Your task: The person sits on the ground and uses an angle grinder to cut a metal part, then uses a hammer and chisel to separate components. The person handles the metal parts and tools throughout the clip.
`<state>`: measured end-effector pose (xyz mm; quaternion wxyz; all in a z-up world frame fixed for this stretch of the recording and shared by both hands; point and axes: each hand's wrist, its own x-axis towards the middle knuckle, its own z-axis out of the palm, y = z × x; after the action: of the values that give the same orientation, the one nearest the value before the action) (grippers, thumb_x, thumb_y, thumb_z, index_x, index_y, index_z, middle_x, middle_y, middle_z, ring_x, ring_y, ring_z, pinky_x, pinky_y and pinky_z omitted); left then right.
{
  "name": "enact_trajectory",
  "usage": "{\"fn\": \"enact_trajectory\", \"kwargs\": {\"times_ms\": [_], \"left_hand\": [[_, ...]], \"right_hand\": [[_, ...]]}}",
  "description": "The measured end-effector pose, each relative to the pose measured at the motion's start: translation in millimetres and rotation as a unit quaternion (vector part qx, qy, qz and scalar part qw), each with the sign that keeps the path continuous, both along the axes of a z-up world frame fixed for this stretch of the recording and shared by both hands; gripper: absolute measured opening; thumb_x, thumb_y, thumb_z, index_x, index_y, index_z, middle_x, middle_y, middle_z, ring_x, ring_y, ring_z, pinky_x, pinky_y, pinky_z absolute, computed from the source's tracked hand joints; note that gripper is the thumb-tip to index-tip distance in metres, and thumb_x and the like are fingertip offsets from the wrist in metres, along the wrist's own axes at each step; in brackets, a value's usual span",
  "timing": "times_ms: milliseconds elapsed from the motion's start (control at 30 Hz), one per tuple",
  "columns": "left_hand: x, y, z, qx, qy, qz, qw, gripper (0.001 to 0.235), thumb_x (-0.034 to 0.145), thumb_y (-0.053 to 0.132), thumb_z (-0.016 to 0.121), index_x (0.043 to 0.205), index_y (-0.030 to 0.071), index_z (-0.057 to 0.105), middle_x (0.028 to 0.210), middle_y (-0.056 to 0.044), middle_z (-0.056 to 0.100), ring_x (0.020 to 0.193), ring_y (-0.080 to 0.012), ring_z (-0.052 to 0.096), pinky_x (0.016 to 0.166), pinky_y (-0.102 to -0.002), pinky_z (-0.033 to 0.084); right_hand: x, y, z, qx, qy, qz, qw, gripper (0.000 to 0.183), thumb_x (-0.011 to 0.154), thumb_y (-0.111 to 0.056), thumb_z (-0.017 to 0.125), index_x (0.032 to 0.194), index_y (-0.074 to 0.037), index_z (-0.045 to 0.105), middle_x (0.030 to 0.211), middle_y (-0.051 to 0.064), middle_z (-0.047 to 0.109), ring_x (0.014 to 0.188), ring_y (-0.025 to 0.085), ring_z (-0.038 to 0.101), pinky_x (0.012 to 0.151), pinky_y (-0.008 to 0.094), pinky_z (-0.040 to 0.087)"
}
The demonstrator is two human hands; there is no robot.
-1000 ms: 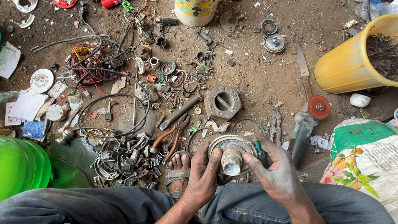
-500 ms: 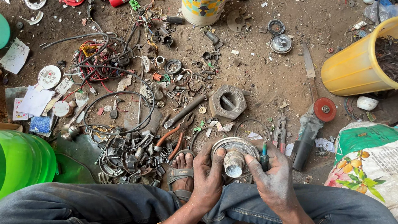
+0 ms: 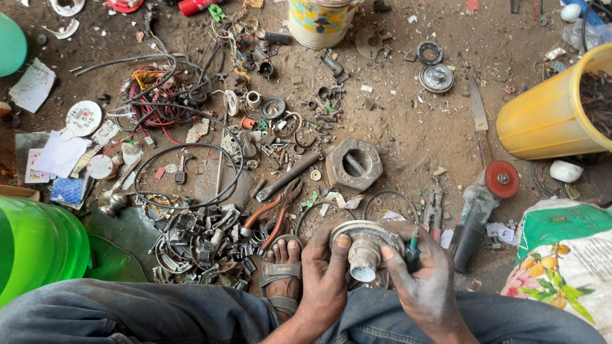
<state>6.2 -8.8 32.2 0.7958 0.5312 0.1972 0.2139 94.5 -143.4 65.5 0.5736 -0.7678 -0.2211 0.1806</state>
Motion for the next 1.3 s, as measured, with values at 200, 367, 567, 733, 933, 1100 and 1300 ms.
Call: {"fn": "enact_trajectory", "kwargs": {"times_ms": [200,367,567,733,933,1100,1300], "left_hand": [[-3,-2,3,-0.011,0.013,-0.001,1.0,0.031,0.107,0.022,0.055,0.121,-0.004,0.062,0.107,-0.009,0.067,0.1,-0.0132,0.061,0.09,-0.028,0.051],[8,2,-9,-0.006,0.054,0.001,0.999,0.036,0.107,0.025,0.055,0.124,-0.005,0.064,0.112,-0.012,0.071,0.103,-0.0148,0.064,0.093,-0.028,0.053],[14,9,-28,-0.115,0.087,-0.045,0.989,0.047,0.104,0.032,0.053,0.137,-0.001,0.058,0.125,-0.012,0.067,0.113,-0.0137,0.061,0.099,-0.026,0.049],[14,12,-33,-0.257,0.137,-0.044,0.956,0.056,0.103,0.045,0.049,0.136,0.001,0.059,0.13,-0.01,0.064,0.115,-0.0143,0.061,0.1,-0.028,0.05],[13,18,-31,-0.359,0.091,-0.07,0.926,0.056,0.099,0.045,0.051,0.131,-0.001,0.058,0.124,-0.015,0.064,0.111,-0.023,0.066,0.084,-0.039,0.062],[15,18,-36,-0.374,0.136,-0.052,0.916,0.05,0.093,0.034,0.061,0.135,0.007,0.055,0.124,-0.009,0.064,0.11,-0.0186,0.067,0.083,-0.039,0.063],[15,16,-49,-0.4,0.152,-0.035,0.903,0.047,0.093,0.028,0.062,0.134,0.004,0.057,0.114,-0.004,0.068,0.095,-0.01,0.07,0.074,-0.03,0.064]], "right_hand": [[-2,-6,-6,0.01,0.008,-0.003,1.0,0.028,0.095,-0.007,0.066,0.121,0.003,0.064,0.105,0.008,0.073,0.097,0.011,0.068,0.085,0.027,0.056],[5,-5,-24,-0.036,0.076,-0.027,0.996,0.02,0.098,-0.013,0.068,0.112,0.001,0.07,0.079,0.004,0.065,0.065,0.008,0.058,0.058,0.024,0.048],[13,2,-44,0.082,0.256,-0.113,0.956,0.025,0.095,-0.012,0.068,0.117,-0.002,0.064,0.072,-0.001,0.061,0.049,0.004,0.051,0.041,0.022,0.041],[16,-2,-44,0.094,0.27,-0.13,0.949,0.026,0.096,-0.014,0.066,0.119,-0.002,0.062,0.073,-0.002,0.062,0.048,0.004,0.05,0.041,0.022,0.043],[19,-1,-35,0.098,0.274,-0.119,0.949,0.022,0.098,-0.015,0.065,0.116,-0.003,0.063,0.078,-0.001,0.064,0.049,0.004,0.052,0.042,0.021,0.044],[19,0,-31,0.089,0.273,-0.116,0.951,0.022,0.097,-0.015,0.065,0.116,-0.003,0.063,0.081,0.001,0.067,0.05,0.004,0.054,0.043,0.021,0.045],[20,0,-29,0.082,0.292,-0.134,0.943,0.025,0.094,-0.015,0.066,0.118,-0.006,0.064,0.08,0.0,0.067,0.049,0.004,0.053,0.042,0.021,0.044]]}}
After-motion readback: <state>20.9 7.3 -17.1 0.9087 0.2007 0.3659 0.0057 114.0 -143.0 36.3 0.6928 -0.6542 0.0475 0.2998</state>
